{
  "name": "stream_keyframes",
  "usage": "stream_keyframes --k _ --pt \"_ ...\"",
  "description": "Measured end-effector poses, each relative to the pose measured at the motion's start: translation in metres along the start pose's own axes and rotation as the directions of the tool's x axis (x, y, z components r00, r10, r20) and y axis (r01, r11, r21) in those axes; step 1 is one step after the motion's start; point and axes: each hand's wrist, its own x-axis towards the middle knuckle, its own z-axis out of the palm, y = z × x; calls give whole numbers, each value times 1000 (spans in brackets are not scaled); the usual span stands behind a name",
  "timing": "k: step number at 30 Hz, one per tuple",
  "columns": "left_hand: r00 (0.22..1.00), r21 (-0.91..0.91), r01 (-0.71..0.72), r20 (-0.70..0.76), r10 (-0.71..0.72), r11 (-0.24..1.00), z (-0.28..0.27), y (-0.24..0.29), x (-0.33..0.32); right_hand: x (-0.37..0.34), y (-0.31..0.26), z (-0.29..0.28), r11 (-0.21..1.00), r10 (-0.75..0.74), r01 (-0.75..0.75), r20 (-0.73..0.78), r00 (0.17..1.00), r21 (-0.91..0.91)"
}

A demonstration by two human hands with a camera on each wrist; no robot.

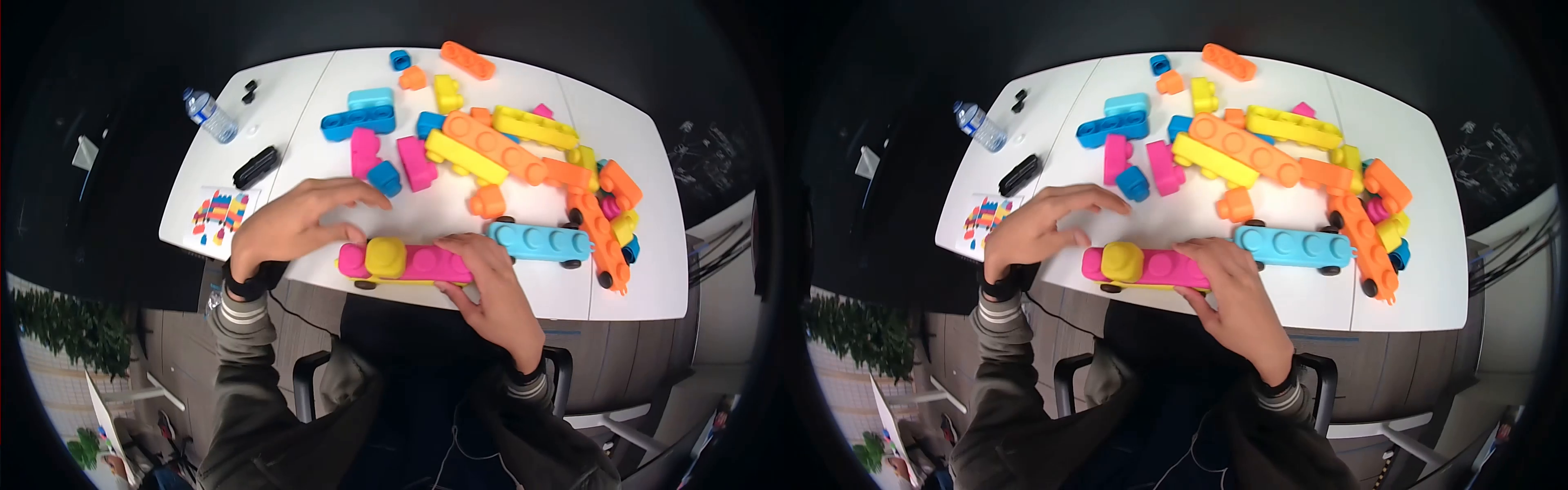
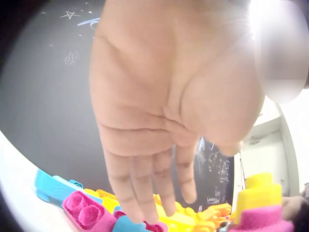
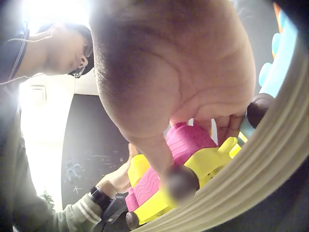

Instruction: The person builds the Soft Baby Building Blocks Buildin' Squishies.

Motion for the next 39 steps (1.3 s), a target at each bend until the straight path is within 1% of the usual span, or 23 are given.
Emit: stream_keyframes --k 3,4,6,9,12,14,16,17,19,20,22,23,25,26,27,29,30,32,33,35,37,38,39 --pt "989 255 39 -151 0 966 -11 -11 23 -3 3 4 1000 -11 11 -25 1000 -9" --pt "989 262 25 -145 14 965 -18 -21 32 -3 2 4 1000 -9 9 -27 1000 -5" --pt "960 345 191 -262 -101 919 -37 -54 52 -3 3 4 1000 -18 17 -40 999 -13" --pt "934 381 258 -333 -128 888 -57 -120 82 -3 3 4 1000 -25 25 -29 999 -17" --pt "919 340 295 -358 -167 893 -63 -169 98 -1 0 2 1000 -24 24 -20 1000 -19" --pt "938 413 225 -336 -82 882 -59 -185 107 0 0 2 999 -37 37 -3 999 -7" --pt "903 434 389 -353 -243 813 -57 -169 113 -1 1 3 999 -31 31 -13 999 -25" --pt "889 426 418 -376 -263 802 -55 -165 112 -1 1 4 999 -52 52 10 999 -13" --pt "890 430 390 -403 -214 814 -52 -161 109 -1 -2 4 999 -1 1 -7 1000 -41" --pt "879 423 413 -418 -230 807 -50 -162 107 0 -3 4 999 -16 16 12 1000 -31" --pt "879 368 369 -436 -192 853 -47 -163 103 -1 -5 5 998 13 -14 -7 1000 -57" --pt "873 365 382 -444 -202 849 -47 -164 101 -1 -5 6 999 5 -5 4 1000 -51" --pt "874 352 324 -467 -135 878 -48 -164 98 -1 -5 6 997 29 -29 -2 1000 -72" --pt "856 276 330 -491 -163 903 -49 -145 93 -1 -5 7 997 26 -25 2 1000 -71" --pt "855 276 332 -492 -164 902 -49 -125 90 -1 -5 8 997 25 -25 -4 1000 -78" --pt "788 299 292 -614 -51 909 -41 -92 87 -2 -6 8 996 35 -35 -9 999 -82" --pt "790 294 292 -611 -56 910 -36 -78 85 -2 -5 6 995 37 -37 2 999 -93" --pt "722 439 112 -653 230 891 -27 -51 79 -1 -6 7 994 48 -46 18 999 -101" --pt "725 430 113 -652 221 896 -21 -35 75 -2 -6 8 992 54 -53 5 999 -117" --pt "713 430 -5 -631 305 903 -13 -1 65 -2 -6 10 989 68 -68 -4 998 -133" --pt "791 209 -80 -581 189 975 0 35 49 -3 -6 10 995 48 -56 -96 994 -78" --pt "845 140 -48 -521 115 989 2 54 38 -3 -6 8 994 68 -76 -99 993 -79" --pt "855 123 -58 -506 113 991 7 63 30 -4 -5 6 999 -1 -8 -195 981 -44"
